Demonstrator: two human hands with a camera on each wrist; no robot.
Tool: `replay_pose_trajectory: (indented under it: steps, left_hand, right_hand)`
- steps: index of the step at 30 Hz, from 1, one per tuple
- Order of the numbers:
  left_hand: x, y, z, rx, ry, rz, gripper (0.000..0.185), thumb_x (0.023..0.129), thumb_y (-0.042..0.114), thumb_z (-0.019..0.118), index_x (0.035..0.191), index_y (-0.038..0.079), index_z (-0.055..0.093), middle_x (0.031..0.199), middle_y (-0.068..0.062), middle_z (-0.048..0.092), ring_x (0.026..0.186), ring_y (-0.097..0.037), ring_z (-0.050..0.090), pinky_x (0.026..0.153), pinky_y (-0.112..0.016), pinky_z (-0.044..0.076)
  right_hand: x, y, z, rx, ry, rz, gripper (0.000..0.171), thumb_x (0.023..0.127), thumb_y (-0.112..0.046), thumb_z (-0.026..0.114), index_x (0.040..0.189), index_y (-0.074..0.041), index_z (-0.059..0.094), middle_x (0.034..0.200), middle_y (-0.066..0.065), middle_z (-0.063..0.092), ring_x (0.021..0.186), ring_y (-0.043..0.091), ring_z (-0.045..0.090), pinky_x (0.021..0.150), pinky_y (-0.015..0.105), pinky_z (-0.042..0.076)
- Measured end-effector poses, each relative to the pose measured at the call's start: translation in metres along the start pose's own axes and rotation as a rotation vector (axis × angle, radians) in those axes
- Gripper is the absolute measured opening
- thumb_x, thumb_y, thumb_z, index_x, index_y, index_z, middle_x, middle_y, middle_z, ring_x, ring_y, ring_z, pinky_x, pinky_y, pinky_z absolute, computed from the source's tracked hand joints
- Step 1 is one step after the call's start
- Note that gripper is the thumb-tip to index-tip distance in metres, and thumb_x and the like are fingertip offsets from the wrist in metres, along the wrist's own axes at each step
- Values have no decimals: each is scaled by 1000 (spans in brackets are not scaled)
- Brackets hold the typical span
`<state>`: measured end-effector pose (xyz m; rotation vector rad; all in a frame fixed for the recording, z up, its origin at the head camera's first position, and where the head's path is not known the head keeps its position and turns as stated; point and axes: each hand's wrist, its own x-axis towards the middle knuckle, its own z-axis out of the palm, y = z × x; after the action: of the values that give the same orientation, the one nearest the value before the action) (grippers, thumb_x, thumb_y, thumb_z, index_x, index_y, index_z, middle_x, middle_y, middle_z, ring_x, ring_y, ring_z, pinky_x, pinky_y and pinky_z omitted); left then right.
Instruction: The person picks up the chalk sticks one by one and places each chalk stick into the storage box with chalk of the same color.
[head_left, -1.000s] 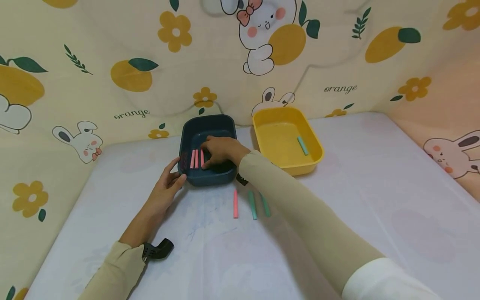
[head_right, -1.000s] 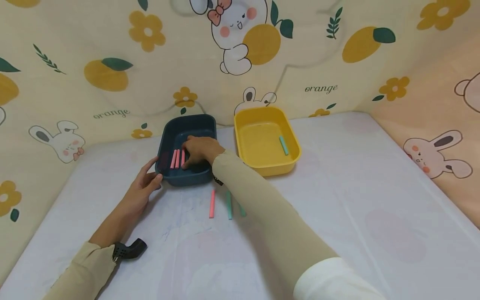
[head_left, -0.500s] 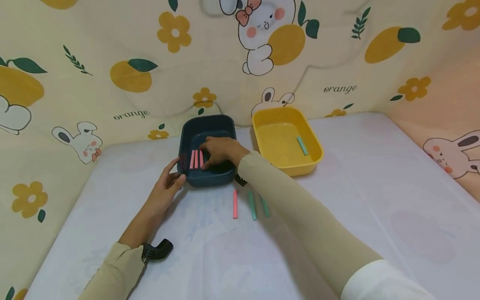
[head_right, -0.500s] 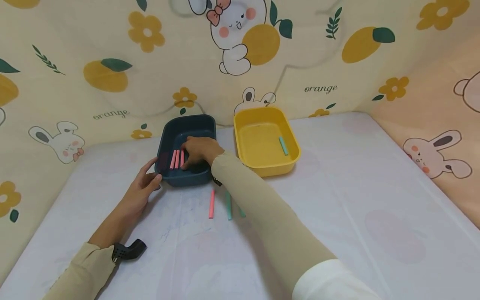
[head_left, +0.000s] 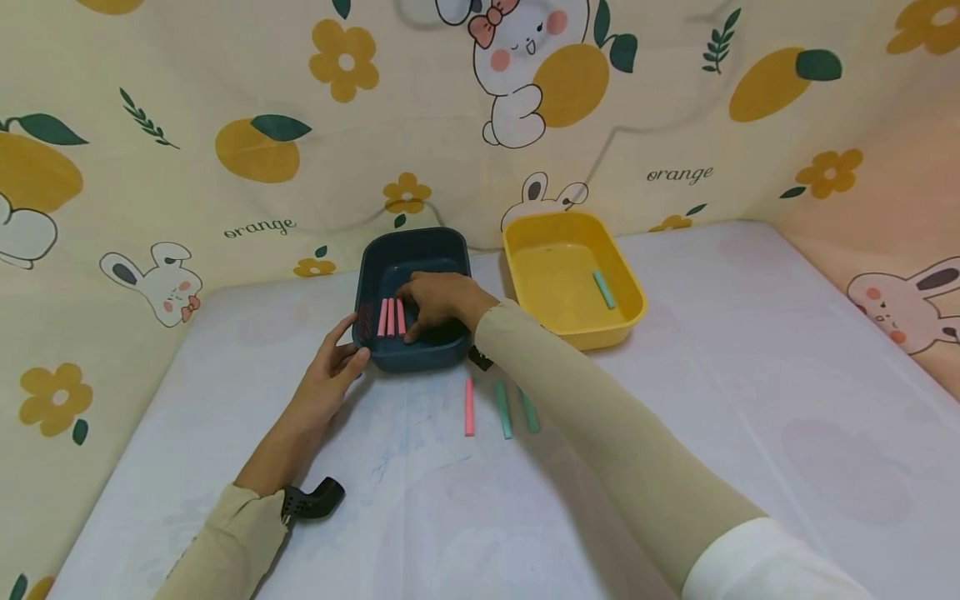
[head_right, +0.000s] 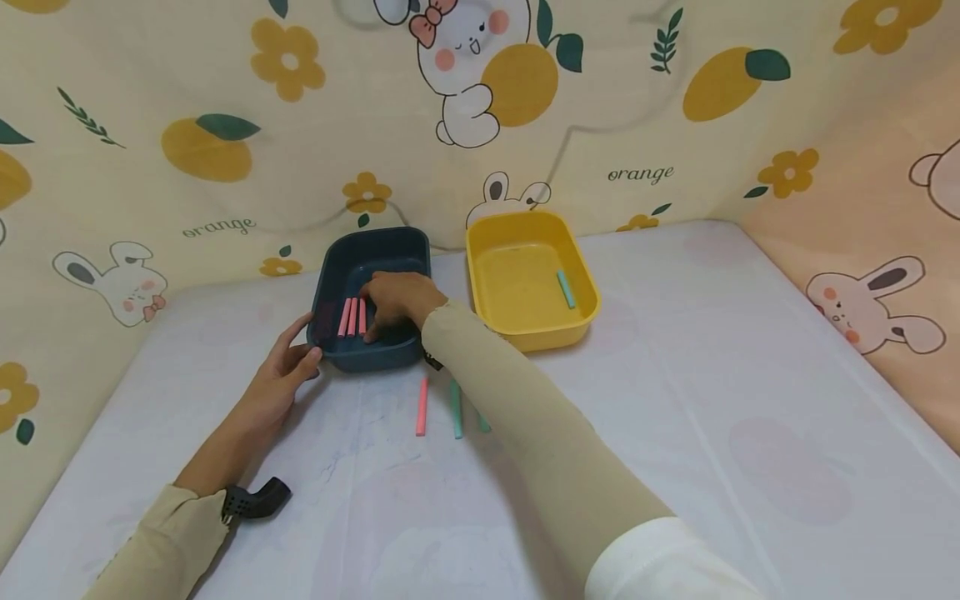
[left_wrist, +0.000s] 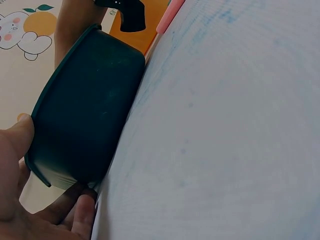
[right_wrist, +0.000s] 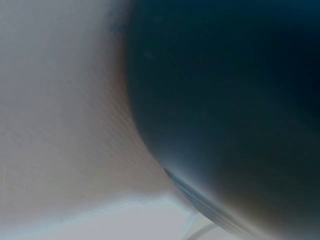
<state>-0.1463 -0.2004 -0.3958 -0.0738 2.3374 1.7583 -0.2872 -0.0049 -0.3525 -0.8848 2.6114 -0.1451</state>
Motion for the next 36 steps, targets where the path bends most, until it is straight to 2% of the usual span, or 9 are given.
replay_pose_trajectory:
  steps: [6, 12, 15, 18, 21, 27, 32, 36]
  left_hand:
    - [0, 0, -1, -4, -1, -7, 67, 104, 33, 51, 157, 46, 13, 157, -20, 33, 145, -33, 34, 120, -52, 27]
    - [0, 1, -1, -6, -3, -18, 67, 104, 33, 52, 157, 47, 13, 158, -19, 31, 145, -33, 34, 121, -52, 27]
    - [-1, 1, -1, -5, 0, -24, 66, 104, 35, 52, 156, 48, 14, 158, -19, 32, 145, -33, 34, 121, -53, 27]
    - [-1, 1, -1, 0, 3, -6, 66, 103, 35, 52, 157, 46, 14, 157, -20, 33, 143, -34, 37, 120, -52, 28]
    - [0, 1, 0, 5, 5, 8, 66, 104, 34, 52, 158, 44, 15, 155, -21, 35, 141, -35, 39, 118, -52, 30]
    - [0, 4, -1, 3, 1, -46, 65, 104, 35, 51, 156, 49, 15, 159, -18, 31, 143, -34, 36, 120, -54, 26]
    - [1, 6, 1, 16, 20, -96, 66, 101, 40, 54, 153, 54, 16, 162, -15, 28, 145, -33, 34, 121, -53, 26]
    - [2, 7, 3, 20, 31, -98, 67, 102, 38, 55, 154, 53, 16, 162, -14, 28, 146, -32, 33, 121, -52, 27]
  right_hand:
    - [0, 0, 0, 13, 7, 11, 84, 79, -60, 76, 150, -30, 43, 138, -3, 49, 118, 14, 52, 110, 40, 42]
    - [-3, 0, 0, 65, 28, 2, 85, 78, -56, 79, 149, -26, 44, 132, -2, 54, 115, 14, 53, 107, 39, 44]
    - [-3, 1, 0, 131, 79, -26, 83, 80, -51, 80, 149, -22, 45, 128, -1, 58, 113, 14, 55, 104, 36, 46]
    - [-4, 3, 0, 196, 166, -67, 78, 81, -45, 81, 147, -17, 48, 124, 0, 63, 110, 13, 58, 101, 32, 48]
    - [-6, 4, 0, 223, 237, -98, 73, 82, -42, 80, 144, -16, 51, 123, 1, 64, 107, 13, 59, 99, 31, 48]
    - [-16, 9, -4, 282, 280, -155, 68, 84, -39, 80, 142, -15, 54, 120, 2, 64, 102, 16, 58, 93, 30, 49]
    - [-31, 15, -10, 329, 288, -147, 68, 83, -38, 81, 141, -13, 55, 121, 6, 64, 107, 19, 58, 98, 32, 48]
    - [-42, 23, -10, 352, 306, -139, 66, 85, -40, 78, 141, -13, 55, 122, 6, 64, 111, 18, 57, 101, 33, 47]
